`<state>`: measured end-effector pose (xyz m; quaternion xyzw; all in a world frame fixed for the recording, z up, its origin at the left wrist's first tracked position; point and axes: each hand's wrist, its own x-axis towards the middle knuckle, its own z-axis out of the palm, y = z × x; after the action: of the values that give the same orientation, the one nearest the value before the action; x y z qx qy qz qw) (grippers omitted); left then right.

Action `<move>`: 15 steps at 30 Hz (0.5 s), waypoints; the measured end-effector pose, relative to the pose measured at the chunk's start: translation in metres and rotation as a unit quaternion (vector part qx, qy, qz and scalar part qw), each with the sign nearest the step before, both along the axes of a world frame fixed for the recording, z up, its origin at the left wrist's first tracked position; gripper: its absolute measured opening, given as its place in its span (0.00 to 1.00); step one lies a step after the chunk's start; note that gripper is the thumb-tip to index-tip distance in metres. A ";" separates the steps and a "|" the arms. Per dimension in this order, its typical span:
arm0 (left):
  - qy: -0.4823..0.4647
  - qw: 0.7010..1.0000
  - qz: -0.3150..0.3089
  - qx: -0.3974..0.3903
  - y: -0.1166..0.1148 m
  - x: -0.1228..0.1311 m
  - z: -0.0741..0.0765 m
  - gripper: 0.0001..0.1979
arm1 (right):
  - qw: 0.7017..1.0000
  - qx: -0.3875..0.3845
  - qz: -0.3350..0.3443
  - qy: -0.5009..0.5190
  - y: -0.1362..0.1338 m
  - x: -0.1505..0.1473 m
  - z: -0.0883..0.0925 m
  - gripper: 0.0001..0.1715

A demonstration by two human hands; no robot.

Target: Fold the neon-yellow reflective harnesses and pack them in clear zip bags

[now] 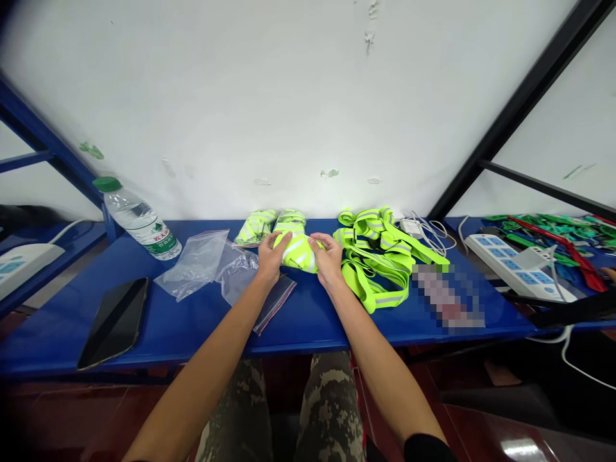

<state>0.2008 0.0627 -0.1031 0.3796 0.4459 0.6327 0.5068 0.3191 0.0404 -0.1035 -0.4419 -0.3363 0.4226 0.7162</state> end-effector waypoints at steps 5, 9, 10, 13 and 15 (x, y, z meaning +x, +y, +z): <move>-0.087 0.994 -0.034 -0.048 -0.002 -0.005 0.006 0.24 | 1.000 0.013 0.016 -0.006 -0.004 -0.003 0.000 0.19; -0.136 0.985 -0.102 -0.024 0.000 -0.010 0.009 0.22 | 0.999 0.004 0.031 -0.018 -0.005 -0.003 -0.004 0.22; -0.136 0.985 -0.107 -0.022 0.000 -0.011 0.010 0.22 | 0.999 -0.003 0.035 -0.016 -0.005 -0.004 -0.005 0.22; -0.117 0.988 -0.091 -0.032 -0.002 -0.010 0.012 0.22 | 0.998 -0.028 0.063 0.009 -0.005 -0.008 -0.008 0.25; -0.106 0.990 -0.085 -0.041 -0.005 -0.009 0.013 0.22 | 0.997 -0.039 0.072 0.014 -0.006 -0.010 -0.008 0.27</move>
<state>0.1917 0.0579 -0.0899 0.3258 0.3817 0.6049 0.6183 0.3089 0.0340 -0.1111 -0.4381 -0.3407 0.4919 0.6708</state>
